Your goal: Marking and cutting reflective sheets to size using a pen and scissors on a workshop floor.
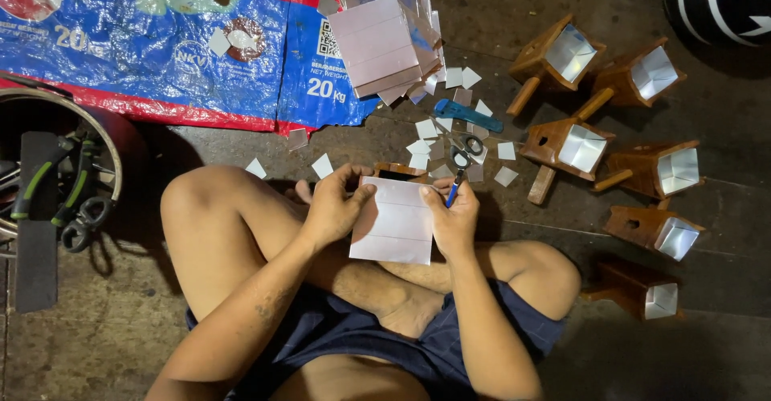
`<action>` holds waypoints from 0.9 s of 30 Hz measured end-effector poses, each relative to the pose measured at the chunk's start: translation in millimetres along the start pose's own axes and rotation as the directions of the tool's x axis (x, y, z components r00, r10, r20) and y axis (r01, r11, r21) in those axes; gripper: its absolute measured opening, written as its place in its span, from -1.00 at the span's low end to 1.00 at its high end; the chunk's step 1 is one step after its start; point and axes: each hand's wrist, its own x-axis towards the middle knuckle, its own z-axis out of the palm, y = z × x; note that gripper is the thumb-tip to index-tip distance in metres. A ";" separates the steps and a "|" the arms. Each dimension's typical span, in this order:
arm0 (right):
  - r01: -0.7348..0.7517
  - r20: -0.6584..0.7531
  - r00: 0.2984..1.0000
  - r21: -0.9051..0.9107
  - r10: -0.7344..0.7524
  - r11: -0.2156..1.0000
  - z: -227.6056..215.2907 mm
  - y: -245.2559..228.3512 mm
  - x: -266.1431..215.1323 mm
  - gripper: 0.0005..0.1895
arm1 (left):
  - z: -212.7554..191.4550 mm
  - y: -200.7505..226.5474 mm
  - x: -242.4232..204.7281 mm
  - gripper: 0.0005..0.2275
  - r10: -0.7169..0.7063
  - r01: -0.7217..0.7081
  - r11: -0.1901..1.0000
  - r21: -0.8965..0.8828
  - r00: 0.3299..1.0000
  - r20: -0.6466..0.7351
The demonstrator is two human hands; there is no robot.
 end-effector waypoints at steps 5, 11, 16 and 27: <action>-0.003 0.013 1.000 0.022 0.003 1.000 -1.4 1.6 -0.7 -0.76 | -0.4 -3.7 0.5 -0.75 -0.002 0.002 1.000 -0.017 1.000 -0.013; 0.002 0.022 1.000 0.074 -0.003 0.997 -6.3 22.5 0.6 -0.76 | -0.5 4.6 0.2 -0.76 -0.016 0.015 0.998 -0.055 1.000 -0.018; 0.059 0.022 0.998 0.018 -0.060 0.998 -10.2 32.0 3.0 -0.71 | -0.3 3.1 1.5 -0.74 -0.021 0.020 0.999 -0.041 1.000 -0.013; 0.122 0.094 0.987 0.105 -0.132 0.987 -10.9 27.5 6.2 -0.74 | 0.7 1.6 2.7 -0.76 -0.037 0.036 0.999 -0.031 0.999 -0.013</action>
